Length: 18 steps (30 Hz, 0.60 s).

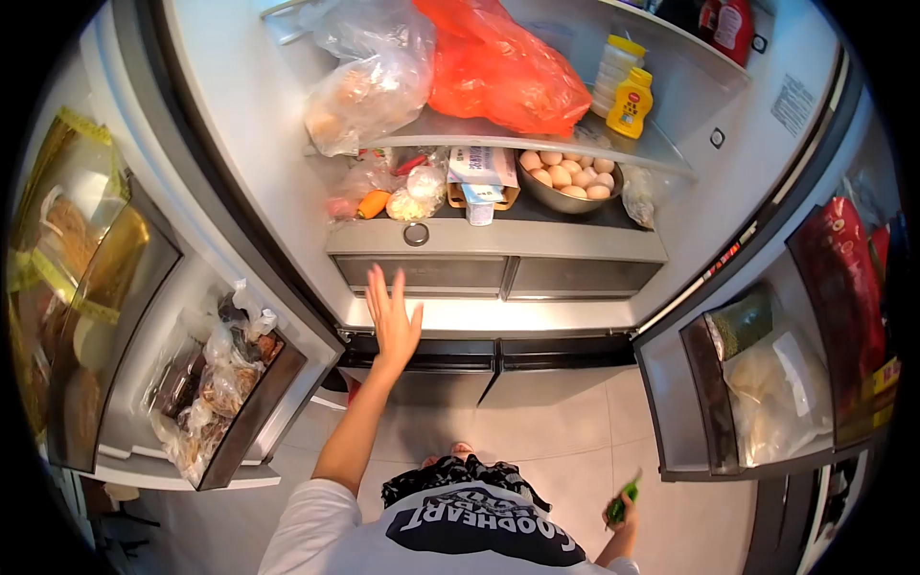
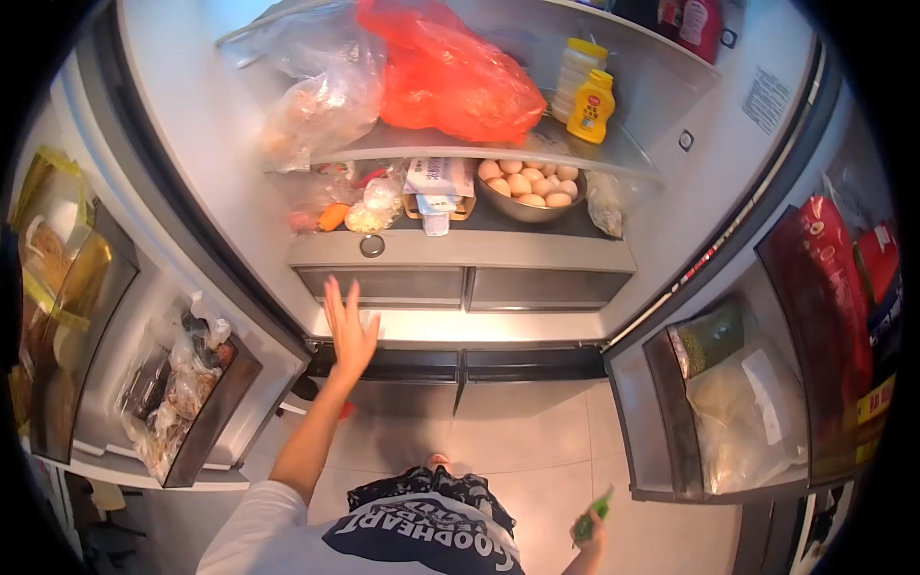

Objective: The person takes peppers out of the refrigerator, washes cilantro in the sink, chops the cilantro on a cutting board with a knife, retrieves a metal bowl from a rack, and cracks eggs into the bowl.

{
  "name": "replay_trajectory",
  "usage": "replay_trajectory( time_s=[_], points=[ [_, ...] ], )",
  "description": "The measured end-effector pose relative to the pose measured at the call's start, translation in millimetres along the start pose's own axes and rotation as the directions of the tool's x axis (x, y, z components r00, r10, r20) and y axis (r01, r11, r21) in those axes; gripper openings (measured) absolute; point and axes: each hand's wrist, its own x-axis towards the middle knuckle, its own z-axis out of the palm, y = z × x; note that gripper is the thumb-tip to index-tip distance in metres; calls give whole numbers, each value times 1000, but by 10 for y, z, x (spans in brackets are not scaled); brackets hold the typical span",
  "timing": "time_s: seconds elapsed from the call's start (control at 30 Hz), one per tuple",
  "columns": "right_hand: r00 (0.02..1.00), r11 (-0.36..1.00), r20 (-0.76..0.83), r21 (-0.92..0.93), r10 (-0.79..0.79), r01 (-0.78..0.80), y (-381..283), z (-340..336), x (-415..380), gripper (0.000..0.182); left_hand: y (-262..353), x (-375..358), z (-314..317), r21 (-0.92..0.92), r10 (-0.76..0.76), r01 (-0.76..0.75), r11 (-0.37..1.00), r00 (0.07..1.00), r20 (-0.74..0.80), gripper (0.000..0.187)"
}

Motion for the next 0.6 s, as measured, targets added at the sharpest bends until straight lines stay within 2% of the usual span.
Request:
replay_trajectory(
  time_s=[0.03, 0.07, 0.1, 0.13, 0.17, 0.2, 0.23, 0.27, 0.3, 0.33, 0.37, 0.4, 0.43, 0.47, 0.5, 0.53, 0.57, 0.6],
  points=[
    [998, 992, -6, 106, -69, 69, 27, -240, 54, 27, -104, -316, -4, -101, 24, -19, 995, 998, 54, 46],
    [968, 938, -6, 244, -251, 245, -11, -467, 112, 25, -233, -687, -21, -222, -22, 50, 974, 992, 124, 31],
    [907, 835, -36, 379, -419, 400, -105, -645, 153, 24, -311, -1053, -110, -287, -66, 101, 953, 989, 131, 24],
    [854, 705, -179, 496, -489, 508, -291, -724, 167, 23, -527, -1509, -188, -326, -141, 220, 920, 958, 248, 27],
    [785, 541, -336, 581, -521, 608, -493, -766, 137, 23, -784, -2017, -299, -241, -248, 352, 904, 893, 375, 27],
    [769, 484, -353, 619, -533, 619, -763, -590, -46, 22, -999, -2506, -453, -281, -502, 698, 658, 686, 527, 30],
    [749, 421, -375, 650, -545, 632, -986, -500, -194, 23, -1203, -2998, -662, -120, -776, 974, 191, 225, 590, 15],
    [723, 455, -208, 655, -659, 603, -1204, -784, -55, 26, -1549, -3463, -980, -155, -673, 928, -338, -123, 729, 12],
    [664, 489, -30, 651, -747, 580, -1358, -838, -97, 30, -1797, -3906, -1290, -222, -366, 581, -783, -142, 920, 21],
    [635, 435, -100, 646, -766, 627, -1499, -853, -89, 31, -2067, -4248, -1441, -280, -487, 427, -860, -521, 701, 25],
    [603, 379, -170, 638, -780, 670, -1697, -645, -158, 32, -2653, -4963, -1441, -393, -565, 405, -825, -604, 563, 30],
    [579, 393, -102, 639, -809, 661, -1783, -551, -184, 33, -2402, -4657, -2010, -579, -757, 489, -653, -455, 469, 28],
    [550, 409, -28, 636, -835, 654, -1863, -499, -248, 33, -2752, -4884, -2389, -631, -823, 582, -513, -124, 555, 25],
    [584, 427, -53, 630, -810, 649, -1947, -571, -146, 33, -2708, -4682, -2457, -851, -981, 488, -192, -97, 166, 31],
    [620, 447, -76, 626, -780, 639, -1987, -653, -31, 33, -3009, -4518, -2659, -870, -992, 477, -125, -76, 101, 46],
    [633, 465, -61, 624, -772, 627, -1984, -539, -139, 34, -3000, -4252, -2860, -868, -1000, 496, 4, 21, 7, 60],
    [641, 483, -49, 614, -766, 624, -1965, -471, -203, 34, -2935, -3878, -2995, -925, -994, 371, 89, 89, -60, 65],
    [649, 501, -37, 602, -760, 621, -1942, -419, -256, 33, -2720, -3455, -3142, -945, -970, 303, 122, 239, -48, 62]
  ],
)
